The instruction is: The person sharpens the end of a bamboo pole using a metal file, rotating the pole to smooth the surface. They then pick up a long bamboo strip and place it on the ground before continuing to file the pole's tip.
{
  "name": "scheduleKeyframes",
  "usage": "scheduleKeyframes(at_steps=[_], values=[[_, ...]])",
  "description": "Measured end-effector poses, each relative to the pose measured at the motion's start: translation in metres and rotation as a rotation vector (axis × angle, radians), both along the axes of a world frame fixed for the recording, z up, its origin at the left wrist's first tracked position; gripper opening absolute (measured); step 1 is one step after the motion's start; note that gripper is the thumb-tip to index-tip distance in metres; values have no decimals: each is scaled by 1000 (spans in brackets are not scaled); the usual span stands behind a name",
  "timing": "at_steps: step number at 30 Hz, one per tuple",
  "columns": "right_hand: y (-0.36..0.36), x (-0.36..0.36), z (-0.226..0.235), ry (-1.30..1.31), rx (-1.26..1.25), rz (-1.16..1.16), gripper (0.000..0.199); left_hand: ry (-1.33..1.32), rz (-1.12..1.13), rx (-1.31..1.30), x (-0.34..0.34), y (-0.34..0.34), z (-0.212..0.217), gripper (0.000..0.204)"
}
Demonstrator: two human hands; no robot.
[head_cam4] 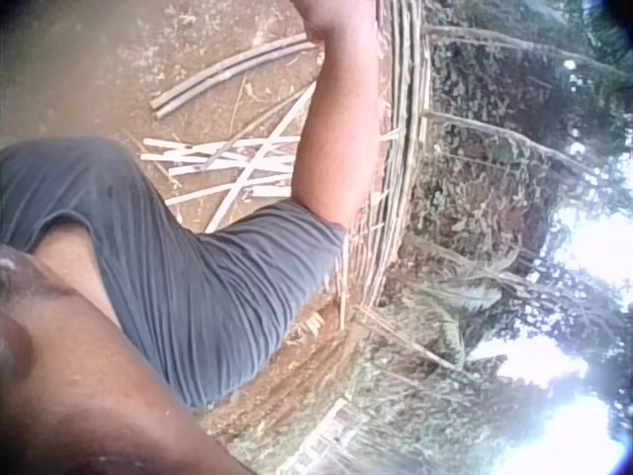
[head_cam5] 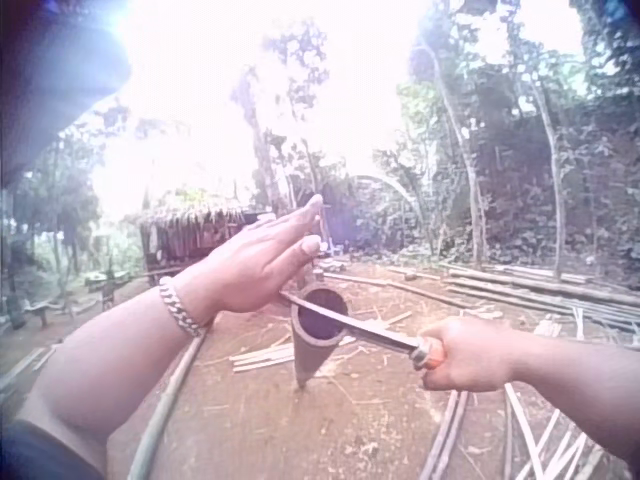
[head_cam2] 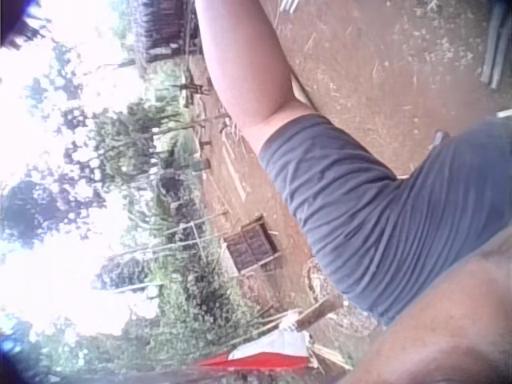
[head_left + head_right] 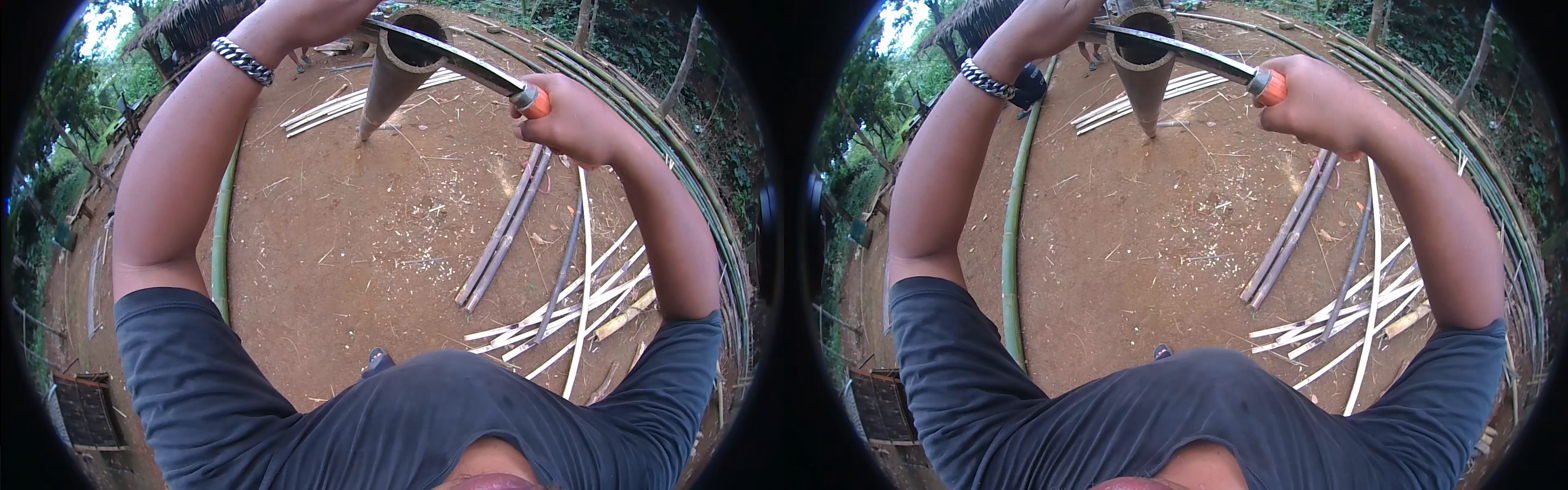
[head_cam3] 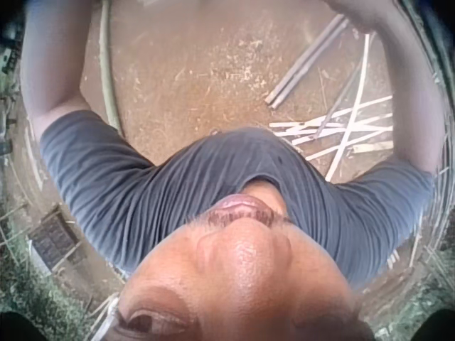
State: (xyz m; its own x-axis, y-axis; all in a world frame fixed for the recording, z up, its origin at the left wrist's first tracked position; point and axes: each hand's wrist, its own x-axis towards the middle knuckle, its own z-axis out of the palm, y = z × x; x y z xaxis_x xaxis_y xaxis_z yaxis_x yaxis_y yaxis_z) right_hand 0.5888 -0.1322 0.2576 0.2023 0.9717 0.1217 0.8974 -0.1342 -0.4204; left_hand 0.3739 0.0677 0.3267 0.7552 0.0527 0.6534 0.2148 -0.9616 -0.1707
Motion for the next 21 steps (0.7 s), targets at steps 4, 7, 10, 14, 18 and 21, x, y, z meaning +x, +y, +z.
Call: scheduleKeyframes(at_steps=[4, 7, 10, 14, 18, 21], values=[[24, 13, -37, 39, 65, 37, 18, -32, -1, 152, 8, 6, 18, 71], [30, 13, -28, 148, 28, 56, 21, -44, 52, 129, 4, 4, 16, 71], [29, 12, -38, 41, 136, 124, 21, -111, 124, 167, 0, 8, 13, 68], [25, 11, -34, 51, 53, 16, 20, -136, -95, 47, 0, -3, 3, 58], [24, 28, -32, -13, 98, -4, 20, 185, -109, -35, -11, -24, 24, 51], [27, 33, -23, -57, 136, 44, 25, 451, 89, 5, -14, -33, 44, 46]])
